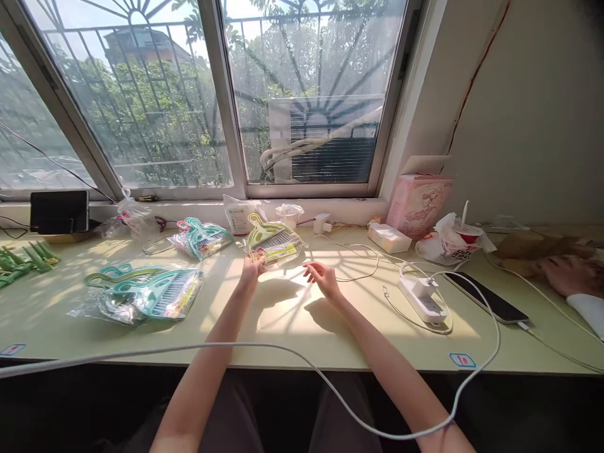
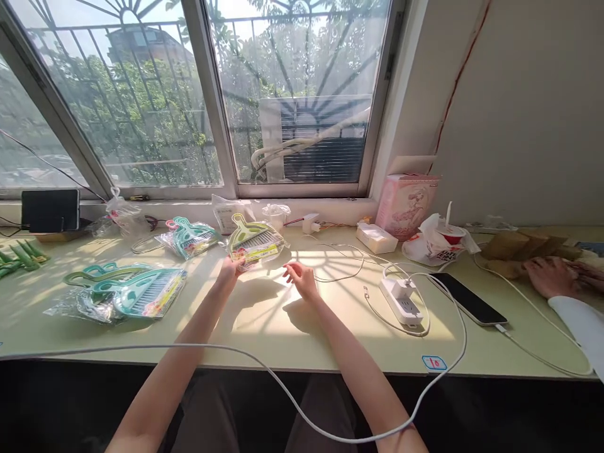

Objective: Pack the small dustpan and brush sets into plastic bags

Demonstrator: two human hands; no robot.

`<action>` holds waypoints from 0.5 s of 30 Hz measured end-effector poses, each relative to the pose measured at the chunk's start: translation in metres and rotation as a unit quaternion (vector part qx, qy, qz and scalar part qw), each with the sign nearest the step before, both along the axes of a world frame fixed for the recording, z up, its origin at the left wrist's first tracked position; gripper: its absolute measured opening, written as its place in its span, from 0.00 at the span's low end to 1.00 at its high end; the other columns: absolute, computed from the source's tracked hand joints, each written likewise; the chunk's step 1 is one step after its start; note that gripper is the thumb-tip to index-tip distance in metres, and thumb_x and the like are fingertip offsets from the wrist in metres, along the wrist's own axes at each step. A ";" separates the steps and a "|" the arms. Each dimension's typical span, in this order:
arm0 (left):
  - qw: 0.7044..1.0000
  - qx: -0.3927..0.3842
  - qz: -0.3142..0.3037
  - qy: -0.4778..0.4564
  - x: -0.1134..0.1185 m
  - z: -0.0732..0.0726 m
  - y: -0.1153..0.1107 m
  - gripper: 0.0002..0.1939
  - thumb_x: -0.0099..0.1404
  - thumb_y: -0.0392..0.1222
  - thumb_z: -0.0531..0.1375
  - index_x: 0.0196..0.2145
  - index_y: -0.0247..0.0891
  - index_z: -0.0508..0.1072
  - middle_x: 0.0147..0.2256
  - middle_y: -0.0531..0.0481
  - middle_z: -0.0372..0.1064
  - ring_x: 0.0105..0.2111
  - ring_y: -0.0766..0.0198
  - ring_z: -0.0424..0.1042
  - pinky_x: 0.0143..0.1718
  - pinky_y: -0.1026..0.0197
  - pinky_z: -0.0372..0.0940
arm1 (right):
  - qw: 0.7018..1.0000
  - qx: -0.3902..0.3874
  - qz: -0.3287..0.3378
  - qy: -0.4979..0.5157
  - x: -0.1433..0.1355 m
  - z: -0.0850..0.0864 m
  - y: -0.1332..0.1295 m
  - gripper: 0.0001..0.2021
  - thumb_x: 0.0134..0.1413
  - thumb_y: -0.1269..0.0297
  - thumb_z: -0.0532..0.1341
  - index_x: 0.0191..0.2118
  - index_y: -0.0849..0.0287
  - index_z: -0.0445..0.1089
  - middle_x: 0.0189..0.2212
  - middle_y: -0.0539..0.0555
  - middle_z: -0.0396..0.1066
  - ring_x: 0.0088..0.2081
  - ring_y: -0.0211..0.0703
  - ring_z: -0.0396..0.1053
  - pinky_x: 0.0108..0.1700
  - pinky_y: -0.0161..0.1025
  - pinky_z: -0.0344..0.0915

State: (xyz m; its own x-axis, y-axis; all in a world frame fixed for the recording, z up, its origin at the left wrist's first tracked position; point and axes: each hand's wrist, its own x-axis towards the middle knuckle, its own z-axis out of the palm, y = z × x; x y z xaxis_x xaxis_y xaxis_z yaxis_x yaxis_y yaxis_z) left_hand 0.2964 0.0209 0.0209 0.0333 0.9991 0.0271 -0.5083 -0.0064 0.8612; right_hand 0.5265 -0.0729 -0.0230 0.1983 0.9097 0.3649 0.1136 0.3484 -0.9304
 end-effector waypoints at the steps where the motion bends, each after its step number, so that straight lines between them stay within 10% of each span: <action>1: 1.000 -0.004 0.003 0.016 0.013 -0.003 -0.004 0.32 0.65 0.23 0.70 0.62 0.40 0.69 0.50 0.40 0.83 0.54 0.41 0.88 0.54 0.39 0.88 | 0.999 0.024 -0.021 0.012 0.001 0.003 0.000 0.24 0.63 0.36 0.71 0.39 0.56 0.84 0.27 0.54 0.82 0.25 0.44 0.78 0.27 0.37 0.72; 7: 0.998 0.004 -0.054 0.044 0.075 -0.030 -0.021 0.36 0.63 0.31 0.78 0.62 0.44 0.67 0.59 0.37 0.83 0.58 0.42 0.87 0.59 0.37 0.84 | 0.989 -0.082 -0.115 0.045 0.021 0.011 0.002 0.24 0.64 0.42 0.76 0.29 0.57 0.78 0.20 0.51 0.75 0.17 0.39 0.71 0.21 0.34 0.65; 15: 0.972 0.002 -0.215 0.090 0.061 -0.059 -0.026 0.25 0.54 0.34 0.84 0.47 0.42 0.83 0.49 0.38 0.88 0.58 0.35 0.85 0.60 0.38 0.80 | 0.968 -0.189 -0.117 0.119 0.028 -0.003 0.007 0.11 0.67 0.58 0.76 0.35 0.56 0.78 0.29 0.55 0.82 0.25 0.40 0.77 0.30 0.36 0.79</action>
